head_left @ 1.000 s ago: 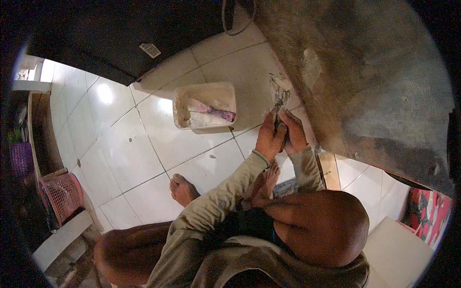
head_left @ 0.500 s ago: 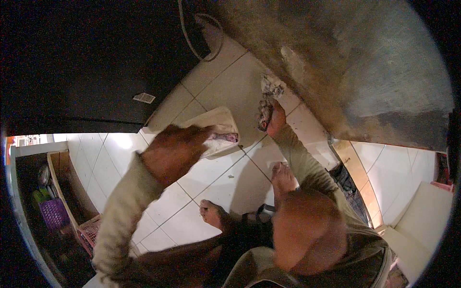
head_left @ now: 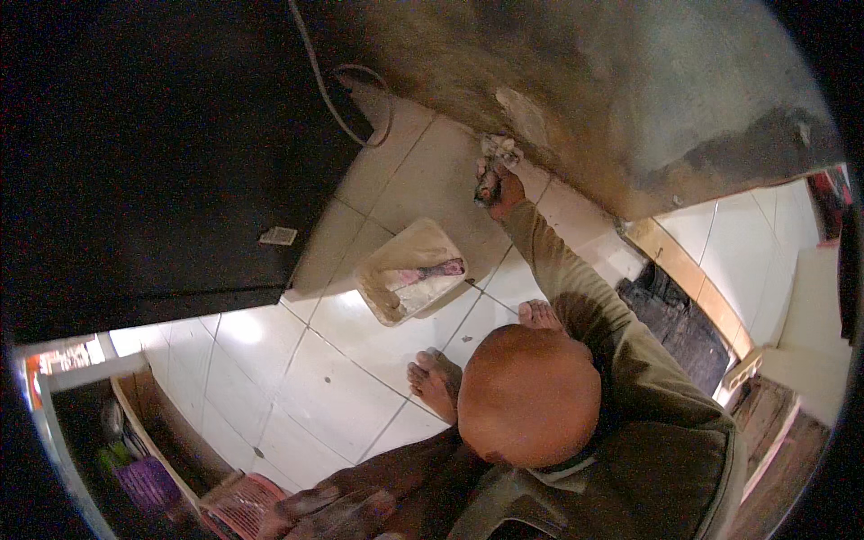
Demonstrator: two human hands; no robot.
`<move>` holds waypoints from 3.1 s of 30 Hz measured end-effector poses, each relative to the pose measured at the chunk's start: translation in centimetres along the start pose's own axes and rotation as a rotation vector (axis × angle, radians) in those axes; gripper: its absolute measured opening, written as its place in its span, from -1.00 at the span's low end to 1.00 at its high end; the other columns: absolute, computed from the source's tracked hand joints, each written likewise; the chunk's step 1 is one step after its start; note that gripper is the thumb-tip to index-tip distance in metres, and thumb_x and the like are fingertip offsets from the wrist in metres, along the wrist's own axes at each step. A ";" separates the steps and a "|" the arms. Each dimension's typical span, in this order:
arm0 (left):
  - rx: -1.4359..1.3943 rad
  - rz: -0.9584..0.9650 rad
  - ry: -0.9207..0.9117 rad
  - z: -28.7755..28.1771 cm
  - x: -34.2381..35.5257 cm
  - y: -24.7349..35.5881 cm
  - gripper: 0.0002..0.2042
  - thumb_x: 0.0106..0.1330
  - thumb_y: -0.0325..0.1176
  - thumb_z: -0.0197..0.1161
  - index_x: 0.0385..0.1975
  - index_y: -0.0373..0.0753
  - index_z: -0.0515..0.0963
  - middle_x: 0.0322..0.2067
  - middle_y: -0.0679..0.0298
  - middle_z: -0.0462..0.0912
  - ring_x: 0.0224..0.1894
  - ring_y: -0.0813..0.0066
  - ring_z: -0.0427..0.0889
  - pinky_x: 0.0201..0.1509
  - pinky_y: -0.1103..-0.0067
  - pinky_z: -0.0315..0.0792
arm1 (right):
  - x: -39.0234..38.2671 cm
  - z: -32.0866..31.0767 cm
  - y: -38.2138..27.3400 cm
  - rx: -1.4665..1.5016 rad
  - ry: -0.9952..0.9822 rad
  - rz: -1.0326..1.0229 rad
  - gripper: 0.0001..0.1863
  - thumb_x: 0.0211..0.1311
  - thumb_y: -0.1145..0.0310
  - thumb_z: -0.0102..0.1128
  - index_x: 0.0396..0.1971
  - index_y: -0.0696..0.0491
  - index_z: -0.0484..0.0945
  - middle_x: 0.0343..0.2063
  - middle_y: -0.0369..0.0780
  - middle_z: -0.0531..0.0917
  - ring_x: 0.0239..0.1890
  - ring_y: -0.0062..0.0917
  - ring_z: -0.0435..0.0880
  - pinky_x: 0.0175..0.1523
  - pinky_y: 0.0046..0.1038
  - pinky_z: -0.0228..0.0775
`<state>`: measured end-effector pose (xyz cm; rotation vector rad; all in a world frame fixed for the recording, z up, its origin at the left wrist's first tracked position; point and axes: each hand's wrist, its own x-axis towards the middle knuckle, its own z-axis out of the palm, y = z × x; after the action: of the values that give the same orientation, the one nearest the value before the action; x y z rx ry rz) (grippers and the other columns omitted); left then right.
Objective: The person retrieves a black plastic bag and a white container, fills the container with water at a sink, and mixes a white powder from the bag into the water. They then sit on the floor and use a spatula to apply the resulting paste to a damaged section of the wall.
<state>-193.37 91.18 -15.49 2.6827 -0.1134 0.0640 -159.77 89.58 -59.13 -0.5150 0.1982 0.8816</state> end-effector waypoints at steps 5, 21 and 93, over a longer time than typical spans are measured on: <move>-0.046 0.136 -0.069 -2.6 0.5 -3.2 -0.70 0.13 -0.54 0.12 -0.09 -0.36 0.48 -0.16 0.09 0.57 -0.18 0.32 0.58 -0.07 0.42 0.44 | 1.1 1.8 1.5 -0.045 0.119 -0.176 -0.78 0.33 0.29 -0.16 -0.27 0.06 0.46 -0.49 -0.28 0.54 -0.59 -0.56 0.46 -0.60 -0.50 0.33; 0.077 -0.164 -0.066 -2.5 -8.1 -8.1 -0.67 0.27 -0.40 0.07 -0.02 -0.45 0.39 -0.16 -0.09 0.56 -0.14 0.04 0.53 -0.13 0.30 0.42 | 3.3 2.2 -5.1 0.355 -0.262 -0.201 -0.78 0.24 0.31 0.02 -0.19 0.09 0.38 -0.33 -0.20 0.53 -0.32 -0.43 0.51 -0.34 -0.41 0.43; -0.090 -0.075 0.104 -0.4 -4.4 -8.4 -0.66 0.26 -0.40 0.10 -0.05 -0.52 0.39 -0.21 -0.13 0.55 -0.24 -0.02 0.55 -0.17 0.28 0.43 | -14.5 0.7 -4.6 -0.153 0.103 -0.132 -0.72 0.32 0.27 -0.12 -0.08 0.10 0.35 -0.28 -0.27 0.50 -0.38 -0.57 0.47 -0.48 -0.45 0.35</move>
<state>-197.04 99.19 -19.11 2.5849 0.0160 0.1708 -165.33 77.60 -51.53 -0.7091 0.1887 0.7453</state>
